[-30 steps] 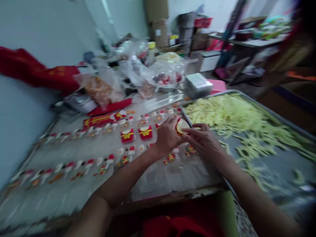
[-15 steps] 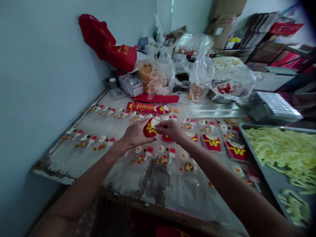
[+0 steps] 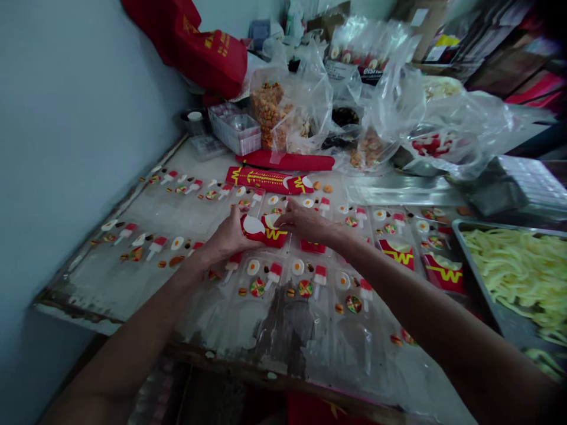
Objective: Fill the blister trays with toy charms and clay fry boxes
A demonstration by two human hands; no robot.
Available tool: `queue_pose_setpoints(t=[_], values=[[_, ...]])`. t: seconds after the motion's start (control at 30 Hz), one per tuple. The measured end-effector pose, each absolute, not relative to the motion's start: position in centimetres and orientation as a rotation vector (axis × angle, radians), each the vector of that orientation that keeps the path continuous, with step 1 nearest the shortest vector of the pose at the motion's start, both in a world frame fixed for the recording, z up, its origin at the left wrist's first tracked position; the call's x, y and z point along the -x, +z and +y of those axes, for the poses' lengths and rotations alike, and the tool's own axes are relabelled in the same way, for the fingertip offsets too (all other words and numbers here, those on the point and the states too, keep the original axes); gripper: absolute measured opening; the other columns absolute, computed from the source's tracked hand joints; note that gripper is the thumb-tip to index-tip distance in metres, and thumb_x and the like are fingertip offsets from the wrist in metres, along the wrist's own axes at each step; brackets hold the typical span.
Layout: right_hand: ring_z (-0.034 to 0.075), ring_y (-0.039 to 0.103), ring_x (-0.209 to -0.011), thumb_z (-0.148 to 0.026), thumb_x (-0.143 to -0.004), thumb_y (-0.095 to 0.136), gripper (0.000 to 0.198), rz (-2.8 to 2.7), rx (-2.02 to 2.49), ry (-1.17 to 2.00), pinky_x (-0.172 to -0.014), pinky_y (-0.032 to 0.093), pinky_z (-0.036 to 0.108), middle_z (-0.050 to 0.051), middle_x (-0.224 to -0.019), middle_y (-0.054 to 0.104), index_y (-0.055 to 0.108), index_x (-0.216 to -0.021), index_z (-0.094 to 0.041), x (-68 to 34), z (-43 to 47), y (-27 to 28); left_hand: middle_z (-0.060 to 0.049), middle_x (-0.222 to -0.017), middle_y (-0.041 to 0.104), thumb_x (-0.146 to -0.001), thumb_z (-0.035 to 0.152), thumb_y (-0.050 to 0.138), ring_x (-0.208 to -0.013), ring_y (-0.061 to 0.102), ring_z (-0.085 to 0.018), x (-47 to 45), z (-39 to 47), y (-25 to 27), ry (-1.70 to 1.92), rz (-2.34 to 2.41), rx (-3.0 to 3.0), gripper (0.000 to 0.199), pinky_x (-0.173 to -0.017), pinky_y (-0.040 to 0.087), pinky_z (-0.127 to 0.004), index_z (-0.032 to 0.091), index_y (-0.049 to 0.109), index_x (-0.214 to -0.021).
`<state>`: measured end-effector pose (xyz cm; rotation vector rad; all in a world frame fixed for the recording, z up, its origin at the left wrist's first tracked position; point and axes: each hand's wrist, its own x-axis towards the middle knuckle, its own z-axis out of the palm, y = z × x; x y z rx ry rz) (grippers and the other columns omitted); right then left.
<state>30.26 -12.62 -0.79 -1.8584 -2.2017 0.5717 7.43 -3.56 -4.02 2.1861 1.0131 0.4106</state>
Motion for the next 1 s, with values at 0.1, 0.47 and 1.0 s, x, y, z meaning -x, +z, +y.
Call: queue_pose_setpoints(t=[0.1, 0.47, 1.0], values=[[0.019, 0.056, -0.091, -0.03, -0.098, 0.06, 0.025, -2.259, 1.878, 0.467, -0.084, 0.041, 0.03, 0.01, -0.114, 0.057, 0.076, -0.118, -0.029, -29.9, -13.3, -0.8, -0.016, -0.134, 0.059, -0.052, 0.049, 0.091, -0.119, 0.062, -0.032, -7.7, -3.4, -4.1, 0.405, 0.998, -2.215, 0.097, -0.099, 0.052, -0.046, 0.021, 0.043, -0.131], [0.027, 0.059, -0.1, -0.017, -0.097, 0.052, 0.025, -2.365, 1.954, 0.252, -0.081, 0.039, 0.036, 0.011, -0.1, 0.069, 0.077, -0.099, -0.019, -27.5, -14.5, -0.9, -0.014, -0.131, 0.061, -0.049, 0.048, 0.091, -0.117, 0.063, -0.034, -8.3, -3.6, -3.9, 0.373, 1.019, -2.312, 0.102, -0.098, 0.052, -0.047, 0.02, 0.043, -0.133], [0.027, 0.052, -0.112, -0.021, -0.1, 0.052, 0.028, -2.248, 1.909, 0.126, -0.09, 0.034, 0.038, 0.01, -0.118, 0.063, 0.074, -0.116, -0.026, -28.3, -16.5, -3.1, -0.014, -0.146, 0.052, -0.041, 0.051, 0.095, -0.136, 0.05, -0.035, -7.4, -3.3, -3.3, 0.306, 0.814, -2.345, 0.117, -0.114, 0.04, -0.049, 0.023, 0.043, -0.142]])
